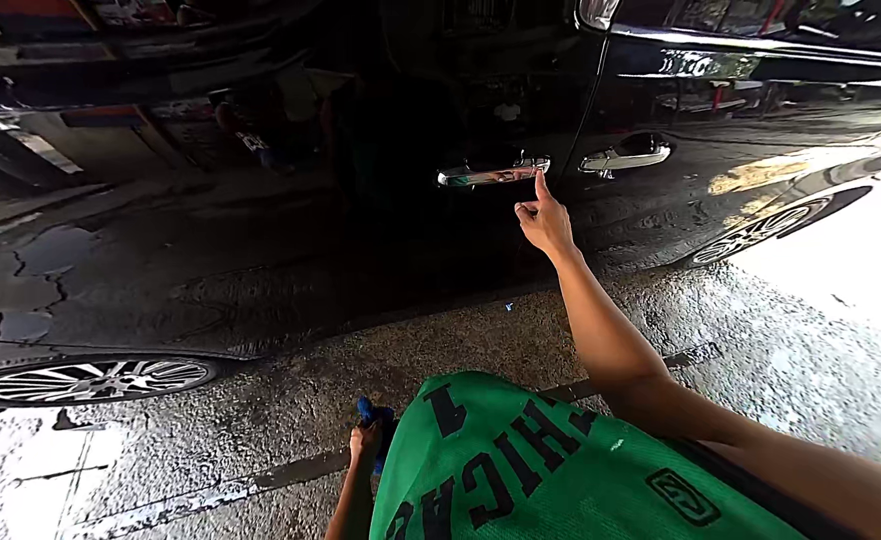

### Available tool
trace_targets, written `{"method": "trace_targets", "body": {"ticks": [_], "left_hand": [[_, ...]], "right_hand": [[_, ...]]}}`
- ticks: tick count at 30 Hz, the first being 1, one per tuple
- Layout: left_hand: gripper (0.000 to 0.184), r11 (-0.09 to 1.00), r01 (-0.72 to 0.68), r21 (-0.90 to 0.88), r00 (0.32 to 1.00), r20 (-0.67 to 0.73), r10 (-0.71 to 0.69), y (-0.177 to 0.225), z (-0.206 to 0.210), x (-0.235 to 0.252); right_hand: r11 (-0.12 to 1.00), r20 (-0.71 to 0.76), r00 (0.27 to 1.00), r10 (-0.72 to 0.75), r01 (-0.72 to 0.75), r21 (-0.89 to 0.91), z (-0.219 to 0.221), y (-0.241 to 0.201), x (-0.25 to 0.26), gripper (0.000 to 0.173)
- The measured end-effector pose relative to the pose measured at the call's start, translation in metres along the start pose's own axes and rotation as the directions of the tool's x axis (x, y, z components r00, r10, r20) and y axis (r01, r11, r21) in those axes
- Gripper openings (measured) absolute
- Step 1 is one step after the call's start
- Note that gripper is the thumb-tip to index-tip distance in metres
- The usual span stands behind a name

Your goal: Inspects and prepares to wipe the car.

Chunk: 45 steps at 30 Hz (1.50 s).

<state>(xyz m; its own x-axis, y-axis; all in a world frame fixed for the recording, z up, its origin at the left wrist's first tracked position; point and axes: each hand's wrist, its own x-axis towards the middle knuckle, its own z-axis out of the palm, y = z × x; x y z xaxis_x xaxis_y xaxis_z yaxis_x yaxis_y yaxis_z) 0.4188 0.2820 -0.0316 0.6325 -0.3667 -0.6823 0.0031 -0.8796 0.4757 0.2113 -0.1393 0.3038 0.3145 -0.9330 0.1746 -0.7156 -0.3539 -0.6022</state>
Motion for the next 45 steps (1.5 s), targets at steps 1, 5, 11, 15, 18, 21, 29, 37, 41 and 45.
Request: {"method": "trace_targets", "body": {"ticks": [1, 5, 11, 15, 18, 21, 29, 37, 41, 45], "left_hand": [[0.039, 1.0, 0.008, 0.002, 1.0, -0.002, -0.008, -0.002, 0.0, -0.002], [0.038, 0.999, 0.047, -0.014, 0.999, -0.008, -0.047, -0.016, 0.004, -0.01], [0.041, 0.994, 0.104, -0.025, 0.994, -0.019, -0.105, -0.044, 0.013, -0.008], [0.041, 0.993, 0.113, -0.026, 0.993, -0.035, -0.113, -0.04, 0.01, -0.014], [0.041, 0.992, 0.127, -0.019, 0.992, -0.019, -0.127, -0.02, -0.003, -0.03], [0.041, 0.994, 0.105, -0.026, 0.994, -0.025, -0.105, -0.018, -0.003, -0.026], [0.034, 0.959, -0.241, -0.151, 0.97, -0.056, 0.235, 0.02, -0.017, -0.031], [0.031, 0.697, -0.712, -0.082, 0.681, 0.158, 0.715, 0.164, -0.097, -0.112], [0.029, 0.602, -0.798, -0.017, 0.602, 0.031, 0.798, 0.18, -0.11, -0.116], [0.025, 0.499, -0.864, 0.064, 0.49, -0.115, 0.864, 0.179, -0.106, -0.121]], "right_hand": [[1.0, 0.007, 1.0, 0.004, -0.005, 0.015, 0.001, 0.0, -0.001, 0.078], [0.997, 0.049, 0.998, 0.031, -0.034, 0.067, 0.007, 0.0, -0.004, 0.085], [0.994, 0.011, 1.0, -0.009, 0.008, 0.112, 0.014, 0.004, -0.003, 0.084], [0.989, -0.044, 0.998, -0.053, 0.059, 0.137, 0.021, 0.005, -0.008, 0.08], [0.98, -0.091, 0.992, -0.092, 0.106, 0.168, 0.032, 0.004, -0.017, 0.077], [0.962, -0.122, 0.983, -0.136, 0.16, 0.221, 0.052, 0.005, -0.034, 0.07], [0.962, 0.634, 0.724, -0.272, 0.185, 0.201, 0.138, 0.009, -0.108, 0.046], [0.775, 0.74, 0.325, -0.588, 0.489, 0.401, 0.16, -0.015, -0.127, 0.059], [0.765, 0.666, 0.402, -0.629, 0.474, 0.436, 0.128, -0.022, -0.104, 0.029], [0.732, 0.609, 0.413, -0.677, 0.29, 0.617, 0.098, -0.02, -0.097, 0.039]]}}
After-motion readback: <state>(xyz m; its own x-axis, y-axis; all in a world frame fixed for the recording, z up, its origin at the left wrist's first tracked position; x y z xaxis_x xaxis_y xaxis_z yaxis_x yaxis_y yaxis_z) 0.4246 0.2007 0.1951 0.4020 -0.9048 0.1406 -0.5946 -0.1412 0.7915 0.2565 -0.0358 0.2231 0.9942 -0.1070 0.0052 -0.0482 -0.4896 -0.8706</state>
